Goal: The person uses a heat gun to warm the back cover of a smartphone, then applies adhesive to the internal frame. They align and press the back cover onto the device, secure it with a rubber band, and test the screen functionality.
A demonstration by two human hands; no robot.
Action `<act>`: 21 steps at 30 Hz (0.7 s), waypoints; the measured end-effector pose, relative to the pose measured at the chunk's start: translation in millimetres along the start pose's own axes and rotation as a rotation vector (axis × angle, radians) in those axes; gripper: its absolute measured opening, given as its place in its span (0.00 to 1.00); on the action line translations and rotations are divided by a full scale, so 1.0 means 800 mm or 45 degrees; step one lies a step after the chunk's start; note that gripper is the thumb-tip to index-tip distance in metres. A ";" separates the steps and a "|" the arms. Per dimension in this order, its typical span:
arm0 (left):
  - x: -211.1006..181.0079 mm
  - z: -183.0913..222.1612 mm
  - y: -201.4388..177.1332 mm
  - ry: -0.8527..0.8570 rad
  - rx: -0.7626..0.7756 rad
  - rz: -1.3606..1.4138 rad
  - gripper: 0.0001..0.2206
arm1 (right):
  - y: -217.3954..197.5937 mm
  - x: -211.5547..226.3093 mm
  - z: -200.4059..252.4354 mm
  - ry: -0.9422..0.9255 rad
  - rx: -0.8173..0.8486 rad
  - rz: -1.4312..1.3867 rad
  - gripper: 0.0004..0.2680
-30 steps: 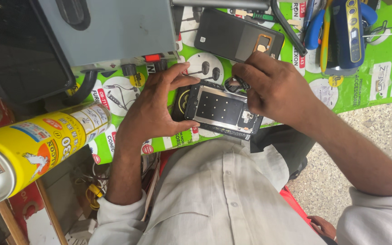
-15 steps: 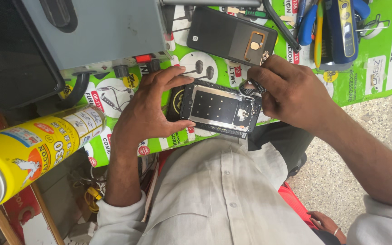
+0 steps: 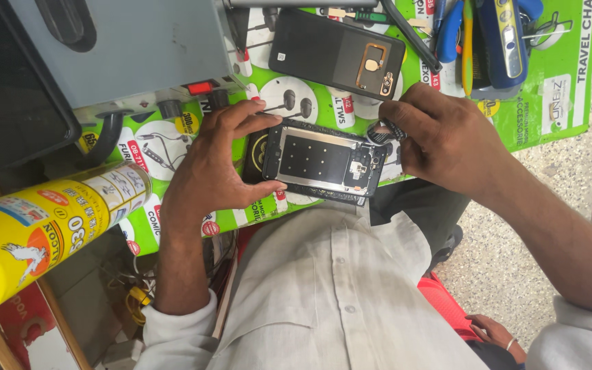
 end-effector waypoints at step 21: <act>-0.002 0.001 0.001 0.038 -0.035 -0.019 0.47 | -0.011 -0.010 0.031 0.069 -0.045 0.013 0.17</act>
Point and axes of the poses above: each hand's wrist, its own z-axis away from the middle knuckle, its own y-axis out of the palm, x = y × z, the point moved 5 cm from there along -z, towards the middle knuckle, and after that the axes turned 6 degrees about -z, right-handed, at the moved point
